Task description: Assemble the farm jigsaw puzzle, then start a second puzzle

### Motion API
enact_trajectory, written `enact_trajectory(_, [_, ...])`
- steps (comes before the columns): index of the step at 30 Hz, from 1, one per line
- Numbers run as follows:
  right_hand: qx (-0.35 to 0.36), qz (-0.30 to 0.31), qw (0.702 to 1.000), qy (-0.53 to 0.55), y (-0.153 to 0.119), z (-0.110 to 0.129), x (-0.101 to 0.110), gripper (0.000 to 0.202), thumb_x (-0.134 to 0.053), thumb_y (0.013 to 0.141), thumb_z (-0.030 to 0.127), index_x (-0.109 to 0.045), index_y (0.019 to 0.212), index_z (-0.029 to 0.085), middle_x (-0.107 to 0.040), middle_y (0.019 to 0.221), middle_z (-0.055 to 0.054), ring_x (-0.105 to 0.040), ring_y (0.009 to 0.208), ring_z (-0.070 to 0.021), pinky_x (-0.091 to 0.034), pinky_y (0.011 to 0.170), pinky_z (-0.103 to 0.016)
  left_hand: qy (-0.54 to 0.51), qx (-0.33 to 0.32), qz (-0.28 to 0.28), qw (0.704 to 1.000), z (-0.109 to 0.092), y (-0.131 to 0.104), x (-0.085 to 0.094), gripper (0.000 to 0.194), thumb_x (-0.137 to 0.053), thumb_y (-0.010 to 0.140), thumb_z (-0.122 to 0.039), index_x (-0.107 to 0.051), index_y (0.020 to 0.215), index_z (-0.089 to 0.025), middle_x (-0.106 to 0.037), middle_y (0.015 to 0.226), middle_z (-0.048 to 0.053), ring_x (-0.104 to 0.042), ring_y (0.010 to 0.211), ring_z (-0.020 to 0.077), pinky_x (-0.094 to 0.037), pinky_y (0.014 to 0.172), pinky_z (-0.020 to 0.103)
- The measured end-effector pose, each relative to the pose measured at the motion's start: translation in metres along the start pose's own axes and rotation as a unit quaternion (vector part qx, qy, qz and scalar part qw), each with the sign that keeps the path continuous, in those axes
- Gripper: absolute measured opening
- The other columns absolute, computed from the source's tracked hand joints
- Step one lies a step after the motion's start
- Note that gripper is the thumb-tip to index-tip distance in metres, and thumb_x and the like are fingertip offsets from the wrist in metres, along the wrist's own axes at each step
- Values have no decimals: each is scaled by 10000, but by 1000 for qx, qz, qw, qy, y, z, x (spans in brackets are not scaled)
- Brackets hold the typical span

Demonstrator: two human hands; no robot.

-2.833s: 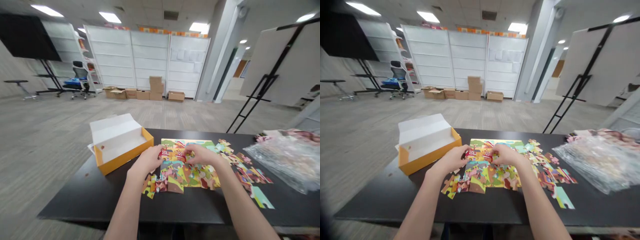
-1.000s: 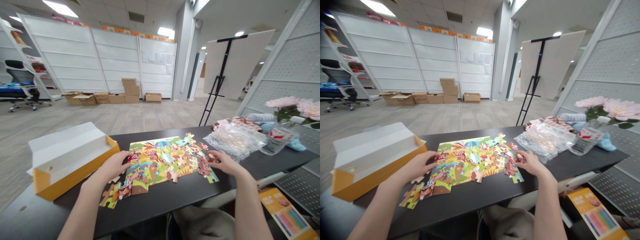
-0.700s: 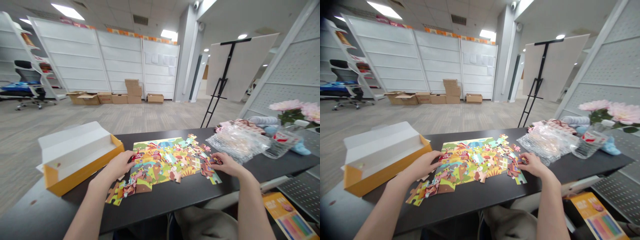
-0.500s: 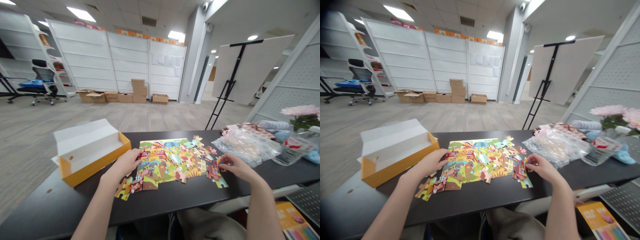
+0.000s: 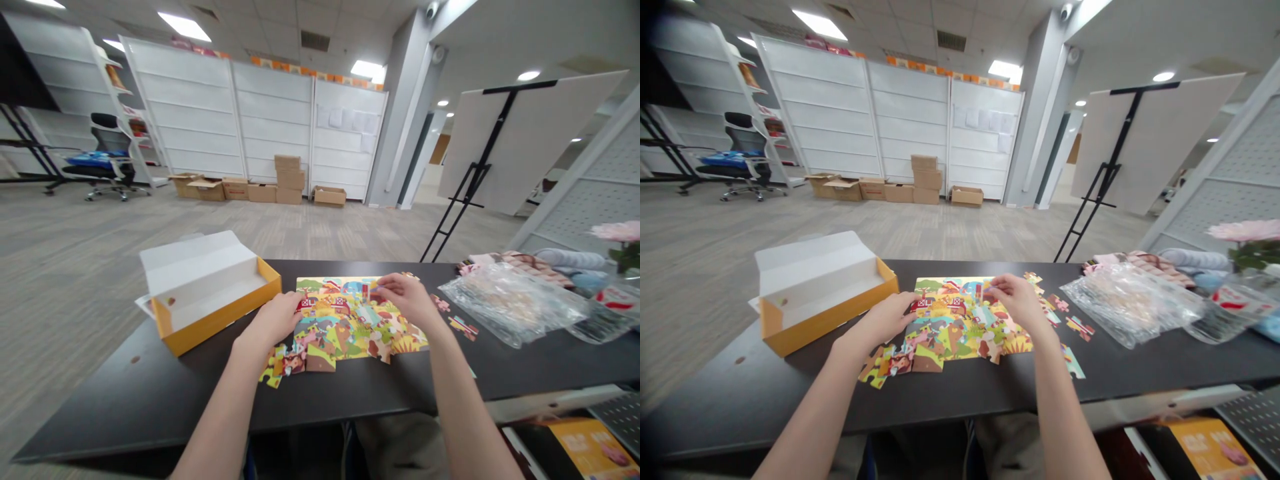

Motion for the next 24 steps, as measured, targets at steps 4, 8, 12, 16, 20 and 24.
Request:
enact_trajectory(4, [5,67,997,-22,24,12,-64,105,-686,812,267,-663,873,184,-777,866,-84,-763,831,-230,-598,797,-353,7,2,-7,1000,-4,-4,3,356,-521,946,-207,-613,1290,-190,-676,1271,145,-634,1182,283,-497,992,378])
enact_trajectory(8, [2,97,995,-20,35,12,-101,61,-667,825,205,-657,881,184,-774,884,-76,-757,847,-215,-585,793,-326,17,7,-20,1000,-6,-8,4,338,-511,956,-234,-618,1274,-191,-683,1240,138,-646,1141,284,-515,950,373])
enact_trajectory(12, [-12,109,993,-46,38,7,-123,92,-647,841,173,-651,933,181,-774,908,-80,-749,844,-210,-570,782,-318,13,-4,-33,999,-5,-7,3,356,-507,949,-215,-609,1287,-167,-680,1246,154,-645,1134,302,-519,943,397])
enact_trajectory(16, [-15,97,987,-125,38,4,-124,115,-623,862,153,-650,966,191,-772,959,-77,-728,818,-182,-549,750,-287,8,2,-30,1000,-4,-6,3,369,-509,948,-206,-591,1306,-176,-688,1238,143,-651,1125,292,-519,926,376])
enact_trajectory(20, [-22,109,977,-180,35,-3,-117,87,-618,874,175,-648,953,194,-768,892,-61,-717,768,-182,-527,680,-270,1,16,-16,1000,-5,-8,7,399,-533,943,-215,-569,1338,-171,-683,1251,156,-648,1141,292,-513,936,376])
enact_trajectory(24, [-25,101,982,-156,33,-7,-108,82,-634,876,198,-646,956,187,-769,850,-60,-729,790,-195,-521,684,-268,-11,12,-16,1000,-6,-9,7,419,-555,933,-216,-570,1351,-195,-685,1266,135,-647,1155,283,-504,955,361])
Point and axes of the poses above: each hand's wrist, its own y-axis towards the middle knuckle, its own x-axis out of the back of the hand, z = x × y, the point moved 8 cm from there along y, towards the middle knuckle
